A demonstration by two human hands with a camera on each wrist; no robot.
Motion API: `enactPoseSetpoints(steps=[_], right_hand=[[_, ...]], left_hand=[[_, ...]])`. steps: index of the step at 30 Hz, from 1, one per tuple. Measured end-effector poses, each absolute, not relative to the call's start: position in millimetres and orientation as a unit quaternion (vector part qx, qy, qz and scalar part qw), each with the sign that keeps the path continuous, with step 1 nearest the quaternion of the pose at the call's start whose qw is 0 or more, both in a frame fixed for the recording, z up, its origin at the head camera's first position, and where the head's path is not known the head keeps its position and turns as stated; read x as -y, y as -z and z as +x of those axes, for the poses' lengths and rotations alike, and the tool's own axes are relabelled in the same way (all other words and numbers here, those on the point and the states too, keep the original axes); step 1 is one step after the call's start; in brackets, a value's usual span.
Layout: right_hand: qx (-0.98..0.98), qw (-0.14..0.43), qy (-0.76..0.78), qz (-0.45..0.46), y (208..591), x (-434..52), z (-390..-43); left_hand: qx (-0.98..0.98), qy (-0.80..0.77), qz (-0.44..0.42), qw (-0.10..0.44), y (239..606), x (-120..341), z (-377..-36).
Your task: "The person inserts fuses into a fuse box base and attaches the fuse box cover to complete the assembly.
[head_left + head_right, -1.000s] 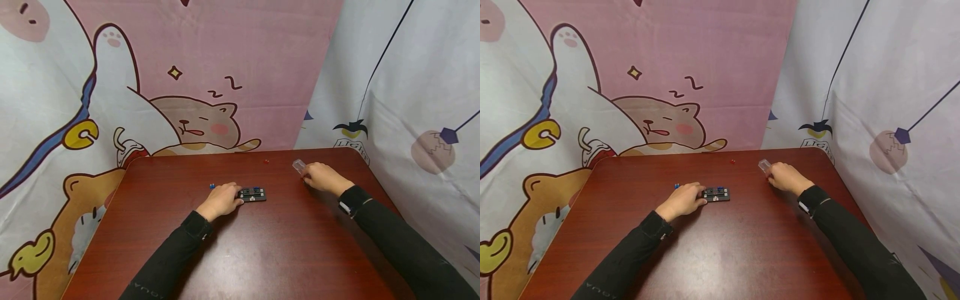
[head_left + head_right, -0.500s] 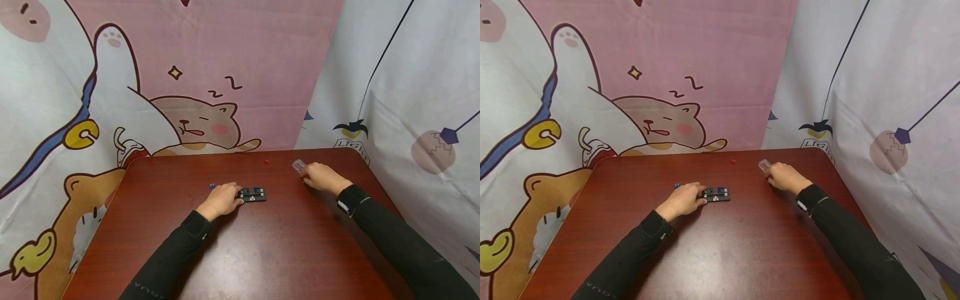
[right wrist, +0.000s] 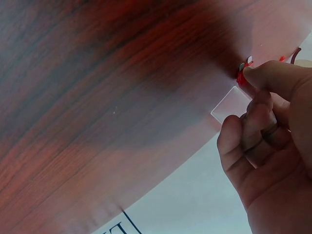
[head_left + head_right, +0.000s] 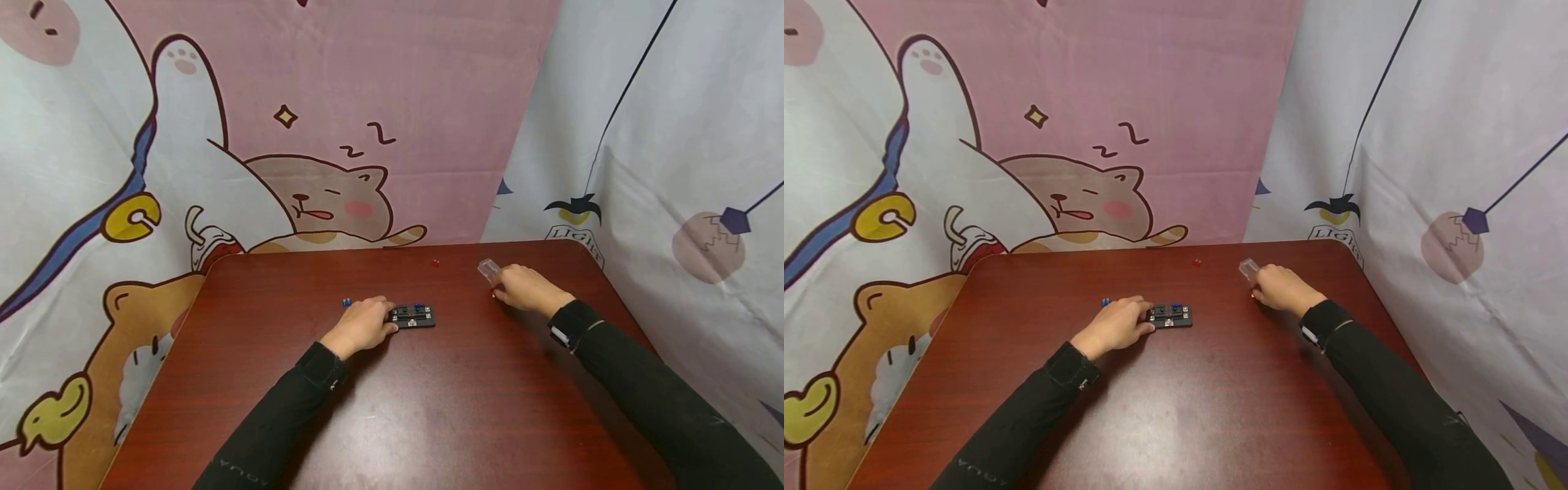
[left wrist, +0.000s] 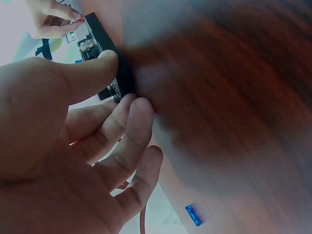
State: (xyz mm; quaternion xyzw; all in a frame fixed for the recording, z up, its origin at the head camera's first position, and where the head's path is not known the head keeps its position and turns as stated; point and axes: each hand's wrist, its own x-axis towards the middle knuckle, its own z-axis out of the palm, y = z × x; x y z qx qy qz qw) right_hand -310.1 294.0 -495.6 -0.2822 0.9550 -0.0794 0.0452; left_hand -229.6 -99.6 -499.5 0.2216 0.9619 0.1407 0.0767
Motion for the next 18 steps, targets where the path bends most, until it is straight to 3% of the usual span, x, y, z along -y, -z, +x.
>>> enactPoseSetpoints(steps=[10,18], right_hand=[[-0.954,0.048,0.096,-0.281,493,-289,-308],[-0.948,0.0,0.115,-0.296,481,-273,-304]], left_hand=[[-0.961,-0.145,0.226,0.074,501,100,-230],[-0.961,-0.145,0.224,0.074,500,100,-229]])
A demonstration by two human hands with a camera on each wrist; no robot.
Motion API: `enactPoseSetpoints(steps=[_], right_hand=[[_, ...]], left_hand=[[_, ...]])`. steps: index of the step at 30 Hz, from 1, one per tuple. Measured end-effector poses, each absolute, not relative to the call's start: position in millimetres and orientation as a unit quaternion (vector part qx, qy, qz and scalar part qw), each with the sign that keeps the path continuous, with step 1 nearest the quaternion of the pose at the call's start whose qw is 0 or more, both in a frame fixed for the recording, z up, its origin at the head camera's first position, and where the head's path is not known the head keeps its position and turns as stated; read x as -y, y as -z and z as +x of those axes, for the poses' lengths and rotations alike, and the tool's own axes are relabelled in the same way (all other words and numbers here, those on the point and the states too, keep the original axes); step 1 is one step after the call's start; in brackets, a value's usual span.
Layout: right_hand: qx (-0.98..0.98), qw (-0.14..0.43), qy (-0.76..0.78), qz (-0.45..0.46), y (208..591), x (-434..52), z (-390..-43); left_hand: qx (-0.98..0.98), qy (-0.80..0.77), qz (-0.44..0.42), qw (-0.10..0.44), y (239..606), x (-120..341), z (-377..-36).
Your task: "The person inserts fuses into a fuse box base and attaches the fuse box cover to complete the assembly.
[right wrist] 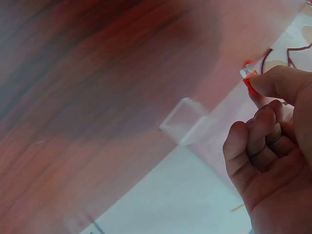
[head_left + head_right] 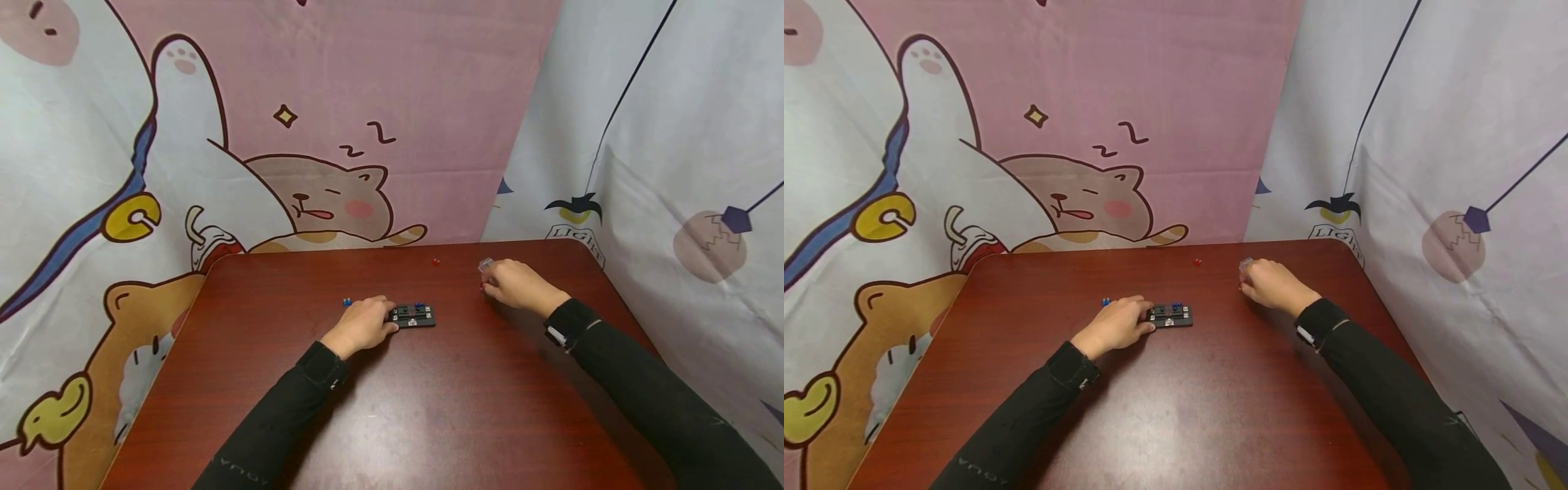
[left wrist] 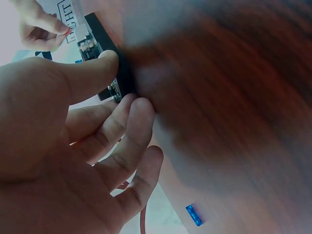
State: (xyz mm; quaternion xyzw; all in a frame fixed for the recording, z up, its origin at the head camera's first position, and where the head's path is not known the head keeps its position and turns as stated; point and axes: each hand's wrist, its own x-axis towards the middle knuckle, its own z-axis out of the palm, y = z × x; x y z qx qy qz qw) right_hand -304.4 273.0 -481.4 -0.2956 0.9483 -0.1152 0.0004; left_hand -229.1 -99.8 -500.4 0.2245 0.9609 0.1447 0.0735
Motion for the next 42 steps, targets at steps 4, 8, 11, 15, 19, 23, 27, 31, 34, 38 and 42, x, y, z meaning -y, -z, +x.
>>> enactPoseSetpoints(steps=[4,8,11,15,19,23,27,31,34,38,42], right_hand=[[-0.947,-0.016,0.117,-0.298,474,-260,-299],[-0.948,-0.015,0.12,-0.295,470,-243,-293],[-0.945,-0.009,0.121,-0.302,470,-231,-288],[-0.939,-0.006,0.121,-0.321,469,-215,-281],[-0.935,-0.009,0.126,-0.332,467,-201,-273],[-0.931,-0.014,0.136,-0.34,465,-188,-267],[-0.927,-0.016,0.134,-0.349,465,-176,-262],[-0.921,-0.021,0.129,-0.366,464,-165,-257],[-0.918,-0.023,0.125,-0.376,465,-159,-257],[-0.918,-0.02,0.118,-0.379,468,-153,-258],[-0.918,-0.014,0.108,-0.381,473,-149,-259]], left_hand=[[-0.961,-0.146,0.223,0.077,499,100,-229],[-0.961,-0.146,0.221,0.079,499,100,-229],[-0.961,-0.144,0.222,0.078,499,99,-229],[-0.961,-0.143,0.224,0.076,499,98,-229],[-0.962,-0.142,0.222,0.075,499,98,-229],[-0.962,-0.142,0.222,0.075,499,98,-229],[-0.961,-0.142,0.224,0.076,499,97,-229],[-0.962,-0.14,0.222,0.073,499,97,-229],[-0.964,-0.136,0.22,0.071,499,98,-230],[-0.964,-0.134,0.221,0.067,499,98,-230],[-0.963,-0.134,0.224,0.066,499,98,-230]])
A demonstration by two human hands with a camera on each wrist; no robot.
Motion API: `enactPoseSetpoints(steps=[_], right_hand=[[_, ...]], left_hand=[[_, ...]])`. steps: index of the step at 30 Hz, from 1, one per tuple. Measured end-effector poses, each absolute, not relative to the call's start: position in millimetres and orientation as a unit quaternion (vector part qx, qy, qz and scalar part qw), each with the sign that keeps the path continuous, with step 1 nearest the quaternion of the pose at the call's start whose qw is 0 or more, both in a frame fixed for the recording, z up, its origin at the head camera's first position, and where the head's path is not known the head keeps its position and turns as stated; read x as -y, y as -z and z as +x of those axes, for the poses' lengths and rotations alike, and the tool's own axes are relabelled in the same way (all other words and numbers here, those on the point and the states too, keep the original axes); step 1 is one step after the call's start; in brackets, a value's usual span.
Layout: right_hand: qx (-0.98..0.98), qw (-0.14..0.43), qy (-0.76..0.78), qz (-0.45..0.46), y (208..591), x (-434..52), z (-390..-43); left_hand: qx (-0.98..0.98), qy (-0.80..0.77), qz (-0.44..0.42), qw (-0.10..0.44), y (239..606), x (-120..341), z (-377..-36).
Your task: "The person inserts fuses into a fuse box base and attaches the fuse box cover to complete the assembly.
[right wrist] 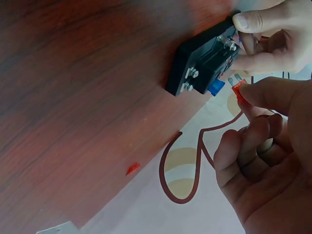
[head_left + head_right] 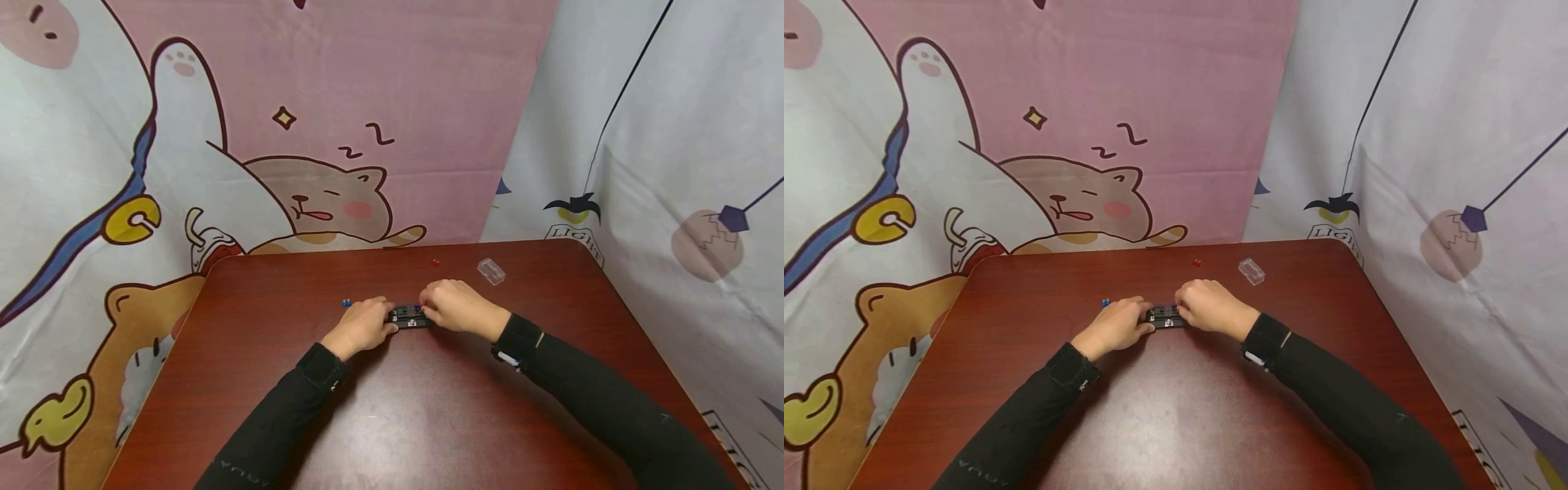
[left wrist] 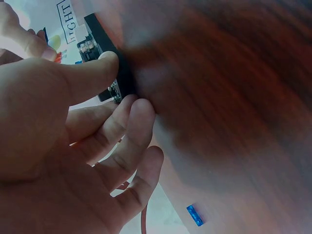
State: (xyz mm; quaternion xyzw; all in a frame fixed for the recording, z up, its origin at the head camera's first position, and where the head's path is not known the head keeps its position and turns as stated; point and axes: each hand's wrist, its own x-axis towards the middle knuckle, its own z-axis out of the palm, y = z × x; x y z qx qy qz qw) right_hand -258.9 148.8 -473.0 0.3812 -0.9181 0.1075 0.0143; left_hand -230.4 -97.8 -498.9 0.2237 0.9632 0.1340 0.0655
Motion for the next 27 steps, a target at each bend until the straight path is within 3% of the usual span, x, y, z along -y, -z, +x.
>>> enactPoseSetpoints(steps=[27], right_hand=[[0.918,0.022,-0.095,0.385,489,-139,-265]], left_hand=[[-0.964,-0.126,0.224,0.063,501,98,-230]])
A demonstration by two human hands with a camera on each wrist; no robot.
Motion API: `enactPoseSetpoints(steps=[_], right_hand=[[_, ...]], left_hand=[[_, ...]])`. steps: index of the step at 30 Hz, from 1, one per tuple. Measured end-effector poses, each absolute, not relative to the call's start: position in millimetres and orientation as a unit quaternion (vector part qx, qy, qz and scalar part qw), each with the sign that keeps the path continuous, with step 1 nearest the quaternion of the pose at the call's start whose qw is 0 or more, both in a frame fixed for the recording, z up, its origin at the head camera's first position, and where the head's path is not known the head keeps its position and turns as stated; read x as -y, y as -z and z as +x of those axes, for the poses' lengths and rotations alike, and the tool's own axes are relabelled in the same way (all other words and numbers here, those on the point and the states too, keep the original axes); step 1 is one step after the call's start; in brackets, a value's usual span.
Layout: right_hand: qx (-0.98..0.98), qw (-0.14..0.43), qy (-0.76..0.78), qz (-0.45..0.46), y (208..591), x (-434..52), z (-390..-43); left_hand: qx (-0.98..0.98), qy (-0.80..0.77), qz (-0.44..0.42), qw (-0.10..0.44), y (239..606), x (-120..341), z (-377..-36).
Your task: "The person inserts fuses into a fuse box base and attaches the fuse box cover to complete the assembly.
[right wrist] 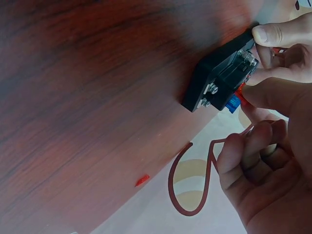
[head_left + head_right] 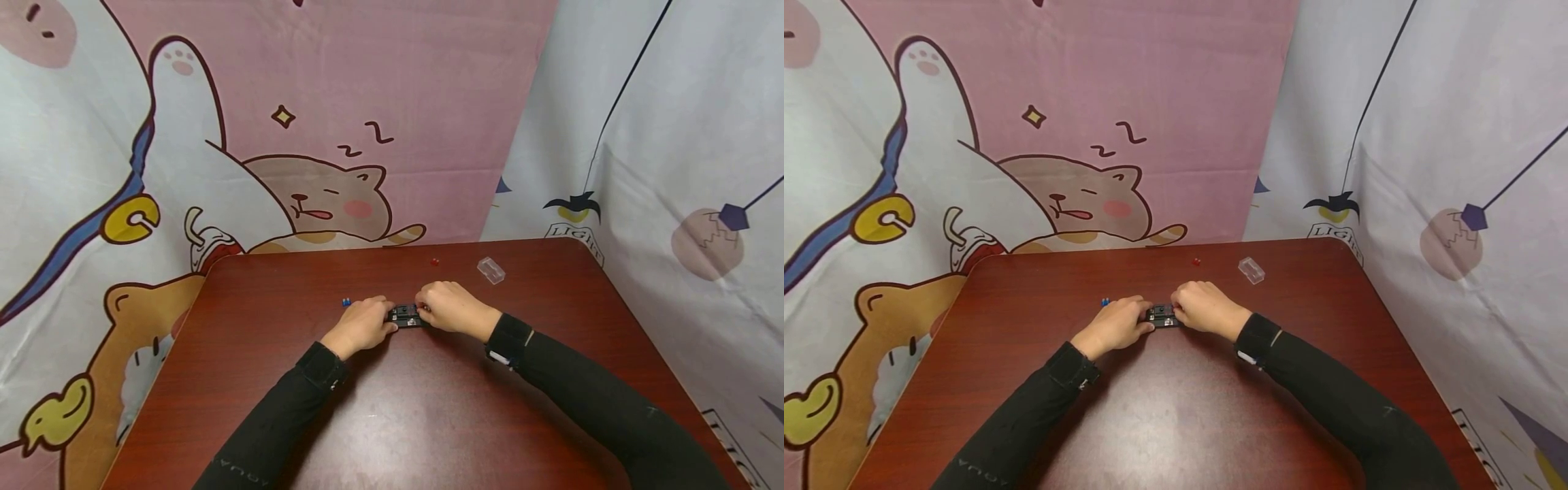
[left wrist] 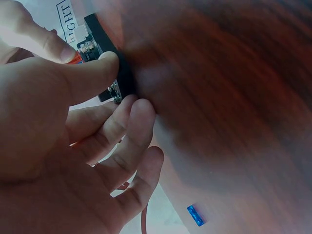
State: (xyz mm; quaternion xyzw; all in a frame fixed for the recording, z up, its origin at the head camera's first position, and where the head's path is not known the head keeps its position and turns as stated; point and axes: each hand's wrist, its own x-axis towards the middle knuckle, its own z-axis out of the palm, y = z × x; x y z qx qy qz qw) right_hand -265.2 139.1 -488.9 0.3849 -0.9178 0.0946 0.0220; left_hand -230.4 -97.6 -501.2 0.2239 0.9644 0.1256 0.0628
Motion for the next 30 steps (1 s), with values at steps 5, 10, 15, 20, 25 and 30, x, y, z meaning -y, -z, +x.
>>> enactPoseSetpoints(steps=[5,10,15,20,25,30], right_hand=[[0.917,0.024,-0.096,0.386,488.6,-138.6,-264.6],[0.915,0.034,-0.091,0.393,489.2,-138.4,-264.3],[0.912,0.043,-0.092,0.397,489.4,-137.6,-262.9],[0.913,0.044,-0.093,0.396,490.0,-137.0,-261.6],[0.914,0.042,-0.095,0.392,490.0,-137.4,-261.3],[0.912,0.035,-0.1,0.395,488.9,-136.9,-261.7]], left_hand=[[-0.965,-0.127,0.224,0.058,500.2,97.5,-230.8],[-0.964,-0.13,0.225,0.058,499.9,97.9,-230.7],[-0.964,-0.129,0.222,0.062,500.0,98.0,-231.2],[-0.965,-0.127,0.221,0.063,500.0,97.8,-231.2],[-0.964,-0.129,0.224,0.059,501.1,97.2,-230.9],[-0.964,-0.13,0.226,0.058,500.7,97.3,-230.4]])
